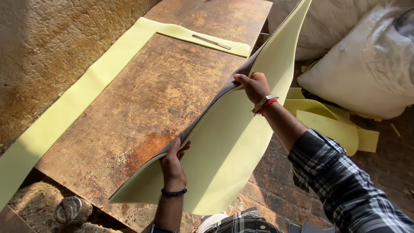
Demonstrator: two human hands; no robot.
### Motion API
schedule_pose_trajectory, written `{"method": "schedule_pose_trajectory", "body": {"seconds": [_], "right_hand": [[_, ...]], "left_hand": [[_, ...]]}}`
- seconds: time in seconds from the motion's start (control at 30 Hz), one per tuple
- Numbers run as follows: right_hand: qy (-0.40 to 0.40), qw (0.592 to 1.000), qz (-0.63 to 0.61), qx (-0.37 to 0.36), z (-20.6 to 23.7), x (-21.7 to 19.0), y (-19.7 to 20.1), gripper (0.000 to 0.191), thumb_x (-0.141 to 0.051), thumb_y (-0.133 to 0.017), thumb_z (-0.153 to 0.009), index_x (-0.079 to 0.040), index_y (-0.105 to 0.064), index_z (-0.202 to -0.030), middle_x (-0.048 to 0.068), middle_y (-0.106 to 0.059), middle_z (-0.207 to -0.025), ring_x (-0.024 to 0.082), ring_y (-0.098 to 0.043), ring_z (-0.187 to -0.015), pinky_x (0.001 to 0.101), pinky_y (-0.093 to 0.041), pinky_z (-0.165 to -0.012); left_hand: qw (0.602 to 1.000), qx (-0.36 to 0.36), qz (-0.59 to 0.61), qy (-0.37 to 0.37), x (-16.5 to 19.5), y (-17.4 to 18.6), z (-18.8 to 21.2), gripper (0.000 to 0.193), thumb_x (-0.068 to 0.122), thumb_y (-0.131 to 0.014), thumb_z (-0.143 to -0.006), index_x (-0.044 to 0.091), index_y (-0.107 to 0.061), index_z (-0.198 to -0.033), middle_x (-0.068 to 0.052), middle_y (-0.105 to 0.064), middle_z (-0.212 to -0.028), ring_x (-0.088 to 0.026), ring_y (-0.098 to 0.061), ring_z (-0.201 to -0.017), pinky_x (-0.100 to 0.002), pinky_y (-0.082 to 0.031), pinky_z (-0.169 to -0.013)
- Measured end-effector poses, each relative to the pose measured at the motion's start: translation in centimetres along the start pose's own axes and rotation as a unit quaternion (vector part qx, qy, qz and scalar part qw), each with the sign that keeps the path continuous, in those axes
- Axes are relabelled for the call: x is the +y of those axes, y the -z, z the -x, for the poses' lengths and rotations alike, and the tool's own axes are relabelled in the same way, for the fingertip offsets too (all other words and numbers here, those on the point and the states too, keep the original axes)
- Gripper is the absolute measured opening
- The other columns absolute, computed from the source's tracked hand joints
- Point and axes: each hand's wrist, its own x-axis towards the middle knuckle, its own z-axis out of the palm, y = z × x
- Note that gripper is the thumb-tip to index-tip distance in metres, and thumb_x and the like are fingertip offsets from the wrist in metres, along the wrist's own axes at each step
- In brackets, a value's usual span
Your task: The person aligns a gray fabric sheet on a yellow foam board, sprays adhesive onto the foam using a spray gun, and presses the fabric onto the foam. The person repeats the process on another foam sheet, smoothing the fabric and lifting the finished assembly.
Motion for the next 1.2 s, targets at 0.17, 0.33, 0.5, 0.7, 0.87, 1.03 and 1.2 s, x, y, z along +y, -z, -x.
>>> {"method": "schedule_pose_trajectory", "body": {"seconds": [0.17,0.33,0.5,0.7,0.87,1.03,1.2], "right_hand": [[0.012,0.994,-0.003,-0.112,-11.5,-0.4,-11.9,0.031,-0.028,-0.073,-0.089,0.002,-0.074,-0.087,0.005,-0.076,-0.081,0.013,-0.075,-0.075,0.0244,-0.058,-0.068],[-0.038,0.988,0.057,-0.14,-17.4,1.2,-22.9,0.033,-0.036,-0.077,-0.085,-0.003,-0.073,-0.084,0.004,-0.073,-0.079,0.01,-0.066,-0.068,0.0235,-0.053,-0.064],[-0.048,0.979,0.054,-0.189,-21.1,2.8,-31.2,0.038,-0.035,-0.085,-0.09,-0.005,-0.064,-0.081,0.004,-0.057,-0.077,0.014,-0.049,-0.067,0.0319,-0.042,-0.062],[-0.103,0.94,-0.093,-0.313,-24.2,4.3,-39.6,0.023,-0.028,-0.079,-0.087,-0.008,-0.068,-0.081,0.006,-0.076,-0.097,0.012,-0.068,-0.101,0.0357,-0.049,-0.094],[-0.122,0.851,-0.122,-0.497,-28.8,4.3,-46.4,0.036,-0.03,-0.077,-0.094,-0.001,-0.075,-0.115,0.016,-0.071,-0.122,0.024,-0.059,-0.114,0.0467,-0.045,-0.115],[-0.021,0.816,0.223,-0.533,-36.8,8.9,-42.9,0.048,-0.036,-0.072,-0.091,-0.013,-0.069,-0.133,0.01,-0.069,-0.135,0.027,-0.059,-0.134,0.041,-0.044,-0.113],[0.053,0.885,0.421,-0.193,-53.3,17.0,-32.5,0.066,-0.033,-0.082,-0.083,-0.009,-0.06,-0.141,0.016,-0.056,-0.143,0.033,-0.057,-0.128,0.0425,-0.047,-0.11]], "left_hand": [[0.987,0.107,0.079,-0.094,4.5,2.7,-10.4,0.038,0.026,-0.073,-0.092,-0.004,-0.072,-0.116,-0.007,-0.072,-0.104,-0.018,-0.066,-0.095,-0.031,-0.053,-0.083],[0.966,0.183,0.07,-0.17,7.9,6.7,-18.9,0.036,0.023,-0.074,-0.086,-0.005,-0.075,-0.108,-0.009,-0.075,-0.11,-0.019,-0.07,-0.099,-0.032,-0.056,-0.088],[0.943,0.243,0.074,-0.214,8.9,11.1,-23.3,0.032,0.02,-0.075,-0.085,-0.005,-0.073,-0.105,-0.008,-0.073,-0.108,-0.018,-0.069,-0.097,-0.032,-0.056,-0.086],[0.925,0.327,0.096,-0.17,11.2,16.1,-29.4,0.035,0.018,-0.076,-0.088,-0.011,-0.072,-0.107,-0.011,-0.073,-0.106,-0.019,-0.068,-0.093,-0.034,-0.054,-0.084],[0.927,0.293,0.184,-0.143,15.6,16.8,-35.3,0.058,0.033,-0.068,-0.097,0.0,-0.056,-0.142,-0.016,-0.06,-0.136,-0.026,-0.053,-0.122,-0.039,-0.038,-0.102],[0.958,0.272,-0.078,0.047,10.6,13.5,-35.6,0.078,0.054,-0.054,-0.091,0.019,-0.039,-0.159,-0.012,-0.033,-0.168,-0.03,-0.025,-0.156,-0.05,-0.023,-0.121],[0.857,0.209,-0.405,0.24,1.6,6.0,-38.3,0.1,0.063,-0.076,-0.08,0.027,-0.029,-0.161,-0.013,-0.019,-0.17,-0.038,-0.018,-0.158,-0.052,-0.024,-0.126]]}}
